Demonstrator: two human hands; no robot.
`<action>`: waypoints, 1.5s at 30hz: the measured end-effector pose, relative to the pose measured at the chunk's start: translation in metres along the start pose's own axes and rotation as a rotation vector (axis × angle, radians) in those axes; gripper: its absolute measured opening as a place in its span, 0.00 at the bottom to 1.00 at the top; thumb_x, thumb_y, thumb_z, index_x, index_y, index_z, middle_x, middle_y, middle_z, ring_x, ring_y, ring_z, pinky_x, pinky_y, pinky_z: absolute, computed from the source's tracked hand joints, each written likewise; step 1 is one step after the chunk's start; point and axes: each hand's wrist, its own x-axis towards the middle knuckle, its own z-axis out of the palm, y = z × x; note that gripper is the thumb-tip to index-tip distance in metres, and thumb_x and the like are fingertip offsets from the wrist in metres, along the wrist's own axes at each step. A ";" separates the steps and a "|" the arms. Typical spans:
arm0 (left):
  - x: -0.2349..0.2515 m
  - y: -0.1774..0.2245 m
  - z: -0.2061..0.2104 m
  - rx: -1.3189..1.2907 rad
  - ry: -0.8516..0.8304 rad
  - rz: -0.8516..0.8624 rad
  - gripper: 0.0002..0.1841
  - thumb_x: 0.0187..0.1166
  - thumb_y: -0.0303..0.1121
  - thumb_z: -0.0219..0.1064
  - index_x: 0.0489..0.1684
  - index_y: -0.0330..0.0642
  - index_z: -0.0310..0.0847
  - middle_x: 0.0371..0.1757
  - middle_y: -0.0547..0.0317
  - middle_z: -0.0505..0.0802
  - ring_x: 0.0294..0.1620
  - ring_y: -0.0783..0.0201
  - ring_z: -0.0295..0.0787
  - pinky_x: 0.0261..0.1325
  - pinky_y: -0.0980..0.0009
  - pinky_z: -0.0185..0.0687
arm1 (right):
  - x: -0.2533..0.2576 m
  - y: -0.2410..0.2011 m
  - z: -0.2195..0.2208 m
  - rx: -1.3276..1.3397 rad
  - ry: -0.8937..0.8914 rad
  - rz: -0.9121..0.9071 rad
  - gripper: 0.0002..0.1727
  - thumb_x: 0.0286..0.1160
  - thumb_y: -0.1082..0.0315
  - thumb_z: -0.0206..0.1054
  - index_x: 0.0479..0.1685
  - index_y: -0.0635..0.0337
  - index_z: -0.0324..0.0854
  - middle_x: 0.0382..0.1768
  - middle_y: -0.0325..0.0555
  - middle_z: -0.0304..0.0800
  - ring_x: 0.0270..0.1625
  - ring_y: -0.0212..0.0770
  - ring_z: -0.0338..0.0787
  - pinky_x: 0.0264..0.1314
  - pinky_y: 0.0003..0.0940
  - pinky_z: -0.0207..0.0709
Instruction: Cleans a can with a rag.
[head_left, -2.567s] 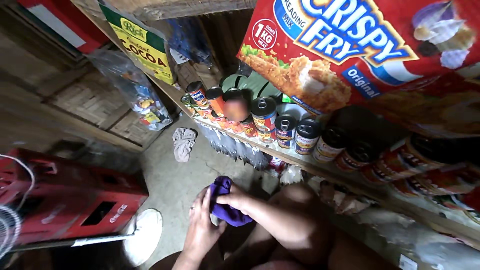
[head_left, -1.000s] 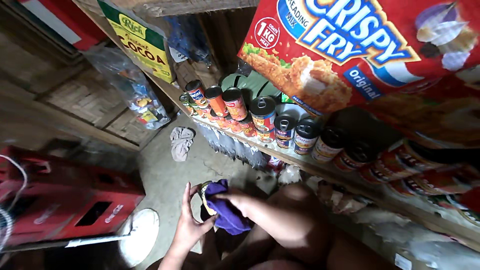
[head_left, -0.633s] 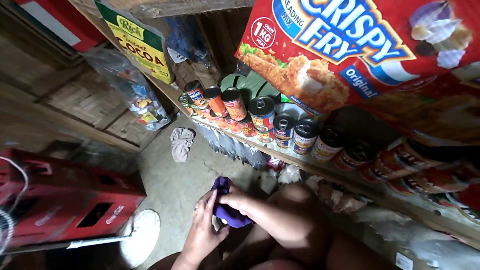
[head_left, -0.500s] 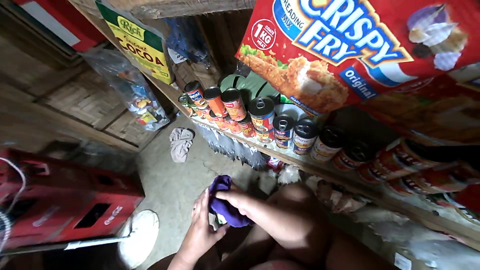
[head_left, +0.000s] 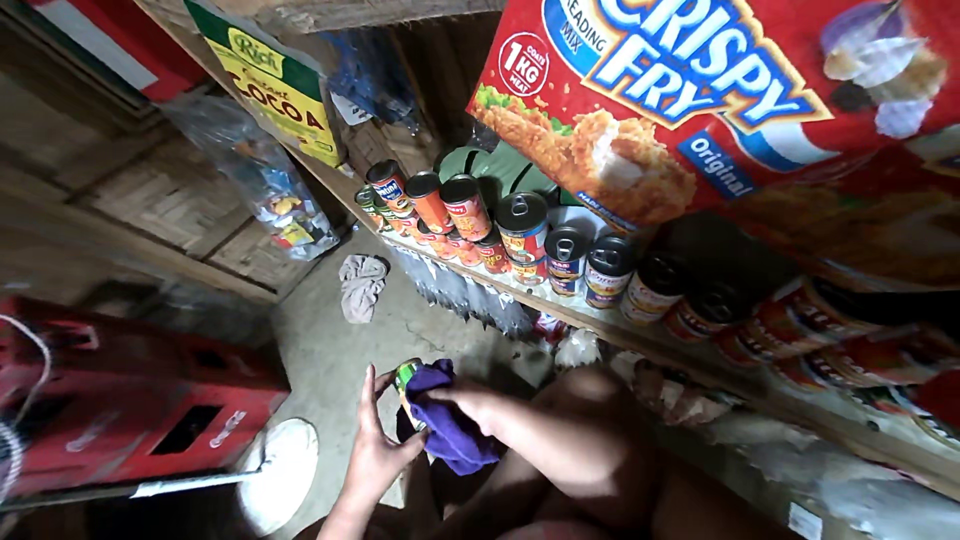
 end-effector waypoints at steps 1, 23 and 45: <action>0.000 -0.001 0.000 0.032 0.002 -0.005 0.72 0.41 0.47 0.85 0.91 0.27 0.37 0.74 0.34 0.80 0.78 0.54 0.75 0.82 0.57 0.69 | 0.003 0.003 -0.001 -0.052 -0.012 -0.011 0.32 0.80 0.59 0.70 0.80 0.64 0.69 0.66 0.55 0.84 0.67 0.42 0.84 0.75 0.44 0.76; -0.008 0.005 0.009 -0.066 -0.090 0.082 0.72 0.47 0.54 0.89 0.94 0.40 0.36 0.78 0.45 0.79 0.80 0.66 0.74 0.83 0.67 0.71 | 0.005 0.001 -0.005 0.432 -0.104 -0.042 0.20 0.95 0.53 0.44 0.52 0.53 0.78 0.35 0.38 0.88 0.38 0.31 0.89 0.42 0.31 0.86; -0.015 0.023 0.019 0.288 -0.098 0.201 0.59 0.45 0.48 0.83 0.87 0.37 0.59 0.79 0.32 0.77 0.78 0.34 0.73 0.74 0.34 0.69 | 0.018 0.014 -0.005 -0.056 0.121 -0.144 0.40 0.69 0.65 0.77 0.83 0.62 0.63 0.66 0.56 0.85 0.67 0.43 0.86 0.74 0.45 0.78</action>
